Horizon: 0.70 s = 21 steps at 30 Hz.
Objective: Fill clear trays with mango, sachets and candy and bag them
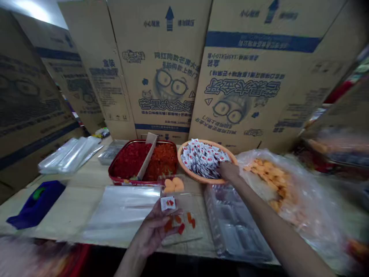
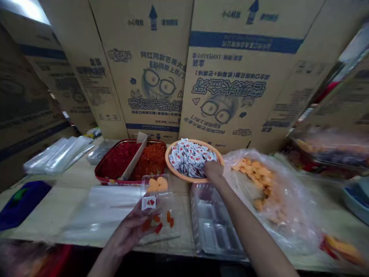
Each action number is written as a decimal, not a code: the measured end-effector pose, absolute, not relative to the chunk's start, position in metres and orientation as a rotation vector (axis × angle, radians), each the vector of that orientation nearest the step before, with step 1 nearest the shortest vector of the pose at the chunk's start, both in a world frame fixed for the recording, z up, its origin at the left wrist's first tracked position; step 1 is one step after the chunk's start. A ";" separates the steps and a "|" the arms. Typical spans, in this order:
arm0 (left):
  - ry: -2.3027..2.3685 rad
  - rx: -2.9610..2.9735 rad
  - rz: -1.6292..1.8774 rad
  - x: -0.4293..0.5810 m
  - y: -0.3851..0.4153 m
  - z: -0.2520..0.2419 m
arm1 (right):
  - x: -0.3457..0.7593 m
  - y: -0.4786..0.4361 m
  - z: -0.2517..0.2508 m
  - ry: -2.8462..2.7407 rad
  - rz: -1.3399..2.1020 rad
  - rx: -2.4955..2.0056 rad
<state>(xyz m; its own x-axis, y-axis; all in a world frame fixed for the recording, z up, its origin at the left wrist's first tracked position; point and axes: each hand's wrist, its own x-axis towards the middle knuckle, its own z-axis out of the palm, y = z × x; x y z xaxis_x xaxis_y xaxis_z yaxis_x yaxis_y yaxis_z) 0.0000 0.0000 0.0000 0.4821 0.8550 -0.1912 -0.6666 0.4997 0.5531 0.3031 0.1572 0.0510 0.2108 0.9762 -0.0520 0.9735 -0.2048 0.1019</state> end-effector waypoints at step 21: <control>0.473 0.471 0.990 -0.004 -0.017 0.006 | 0.213 0.067 0.080 2.479 -1.903 2.381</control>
